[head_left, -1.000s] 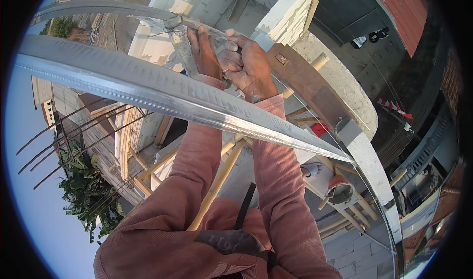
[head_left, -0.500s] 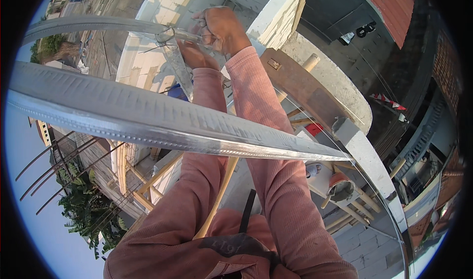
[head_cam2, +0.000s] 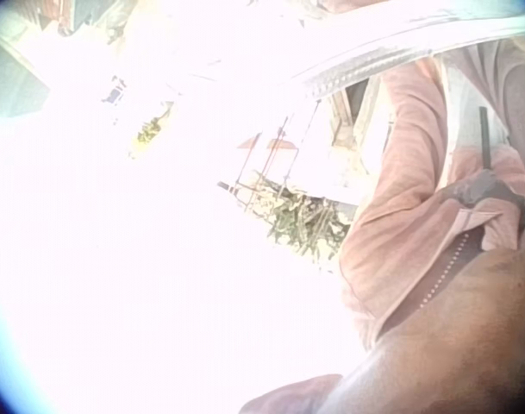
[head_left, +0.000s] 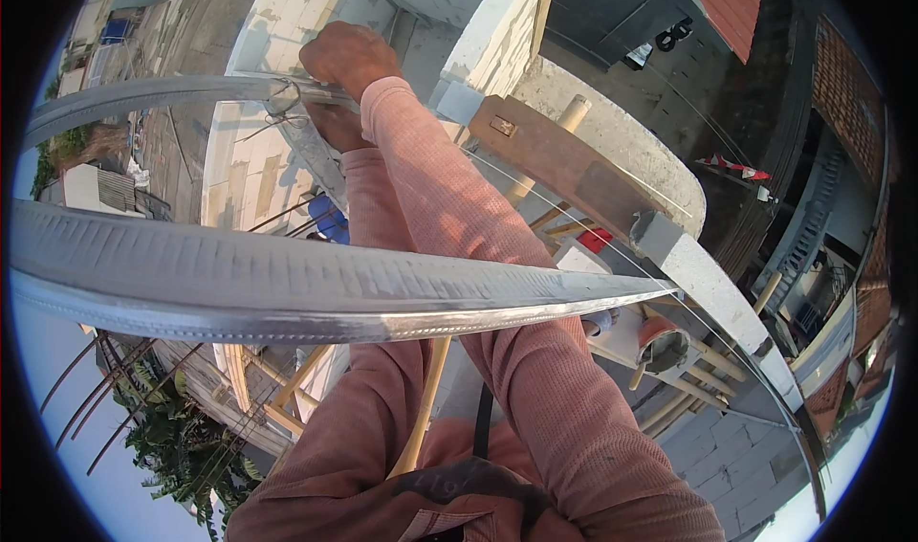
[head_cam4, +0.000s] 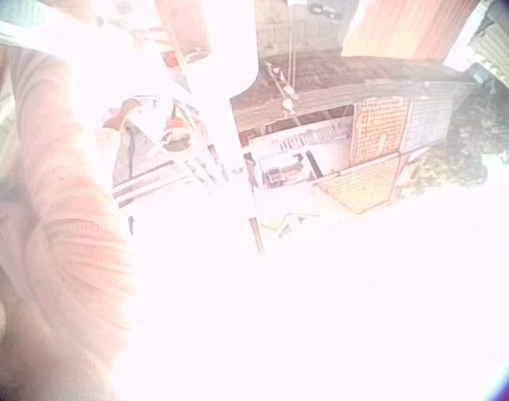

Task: The person uses their hands to secure a metal structural support beam to a concrete wall using wire and pliers, and then steps across wooden scaffolding at a construction site.

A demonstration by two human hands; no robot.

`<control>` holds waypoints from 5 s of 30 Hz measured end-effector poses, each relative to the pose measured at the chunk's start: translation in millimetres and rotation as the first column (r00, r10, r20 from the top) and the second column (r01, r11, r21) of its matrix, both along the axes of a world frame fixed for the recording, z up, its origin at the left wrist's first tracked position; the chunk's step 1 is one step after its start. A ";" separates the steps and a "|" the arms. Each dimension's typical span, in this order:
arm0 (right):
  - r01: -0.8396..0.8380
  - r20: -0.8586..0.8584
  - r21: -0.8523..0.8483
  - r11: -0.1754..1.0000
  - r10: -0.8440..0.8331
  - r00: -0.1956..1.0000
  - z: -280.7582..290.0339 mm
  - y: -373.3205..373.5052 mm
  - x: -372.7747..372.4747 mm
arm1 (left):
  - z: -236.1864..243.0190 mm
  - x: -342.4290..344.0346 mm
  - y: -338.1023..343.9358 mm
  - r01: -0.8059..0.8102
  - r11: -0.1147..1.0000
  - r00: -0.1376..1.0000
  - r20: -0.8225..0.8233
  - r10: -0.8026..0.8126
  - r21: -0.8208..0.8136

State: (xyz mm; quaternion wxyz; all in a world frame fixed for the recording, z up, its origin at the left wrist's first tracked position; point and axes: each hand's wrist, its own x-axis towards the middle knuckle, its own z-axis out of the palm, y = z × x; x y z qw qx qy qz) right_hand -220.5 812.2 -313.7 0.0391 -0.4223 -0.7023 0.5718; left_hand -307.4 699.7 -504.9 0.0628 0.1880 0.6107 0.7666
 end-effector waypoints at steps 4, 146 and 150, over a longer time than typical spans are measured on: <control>0.011 0.028 0.008 1.000 -0.011 1.000 -5.0 4.2 4.4 | 12.3 24.1 7.4 0.037 0.981 0.965 0.248 -0.084 0.189; 0.334 -0.472 -0.688 0.645 -0.746 0.469 -92.7 -105.9 103.7 | 104.5 108.3 -14.5 0.084 0.900 0.896 0.428 0.120 -0.428; 0.267 -0.492 -0.698 0.664 -0.716 0.496 -80.4 -100.7 113.4 | 100.7 103.8 -15.4 0.068 0.861 0.898 0.406 0.167 -0.504</control>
